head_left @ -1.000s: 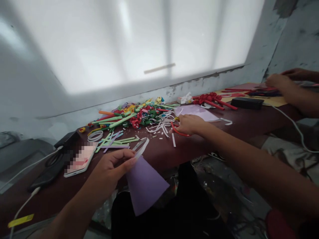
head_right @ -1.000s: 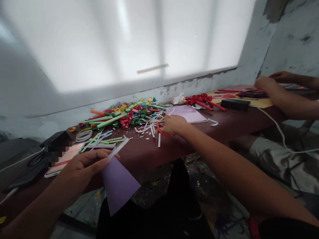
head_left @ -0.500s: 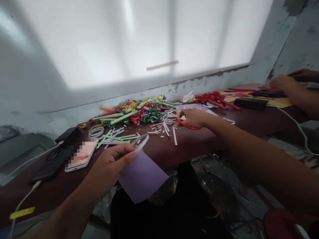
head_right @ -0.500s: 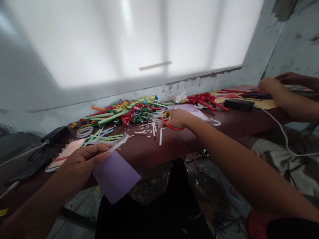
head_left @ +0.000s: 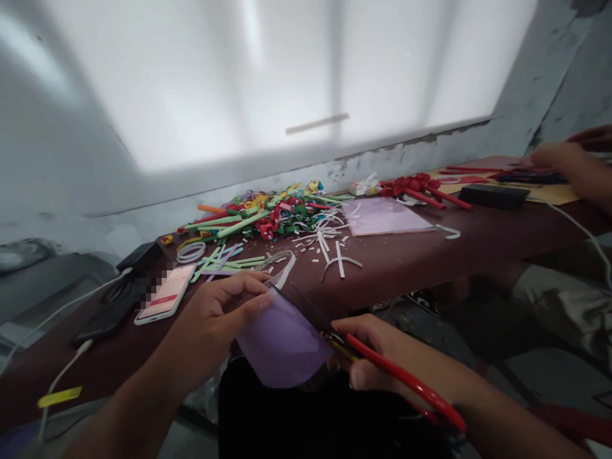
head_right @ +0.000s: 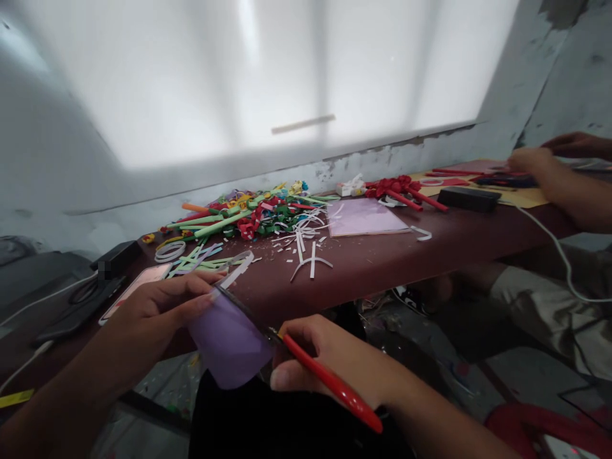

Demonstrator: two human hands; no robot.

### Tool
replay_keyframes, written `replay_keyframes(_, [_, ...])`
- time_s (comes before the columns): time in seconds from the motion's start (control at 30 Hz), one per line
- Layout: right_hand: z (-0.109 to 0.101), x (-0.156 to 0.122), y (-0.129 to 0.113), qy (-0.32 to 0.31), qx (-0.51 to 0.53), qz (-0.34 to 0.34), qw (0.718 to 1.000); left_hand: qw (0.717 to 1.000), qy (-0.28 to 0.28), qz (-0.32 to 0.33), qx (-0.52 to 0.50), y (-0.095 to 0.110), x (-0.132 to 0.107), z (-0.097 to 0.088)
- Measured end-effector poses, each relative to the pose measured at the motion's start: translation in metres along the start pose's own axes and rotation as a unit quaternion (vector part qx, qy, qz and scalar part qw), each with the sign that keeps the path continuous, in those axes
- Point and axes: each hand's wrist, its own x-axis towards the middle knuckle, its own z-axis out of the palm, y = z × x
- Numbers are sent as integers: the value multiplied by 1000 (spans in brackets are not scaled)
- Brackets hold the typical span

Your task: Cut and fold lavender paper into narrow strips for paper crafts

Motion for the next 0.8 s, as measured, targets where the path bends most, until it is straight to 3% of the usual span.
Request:
replay_keyframes(0.13, [6, -3, 3, 43, -8, 11, 999, 998, 28, -10, -50, 3, -4, -2])
replay_keyframes(0.23, [10, -5, 4, 74, -12, 23, 997, 998, 16, -10, -66, 4, -6, -3])
replay_keyframes(0.5, [19, 1, -7, 50, 41, -9, 998, 998, -34, 3, -43, 6, -7, 2])
replay_keyframes(0.67, [18, -5, 1, 52, 43, -10, 998, 999, 4, 20, -38, 6, -8, -3])
replay_keyframes(0.8, [20, -8, 1, 47, 44, -1, 998, 1000, -4, 25, -8, 11, -8, -3])
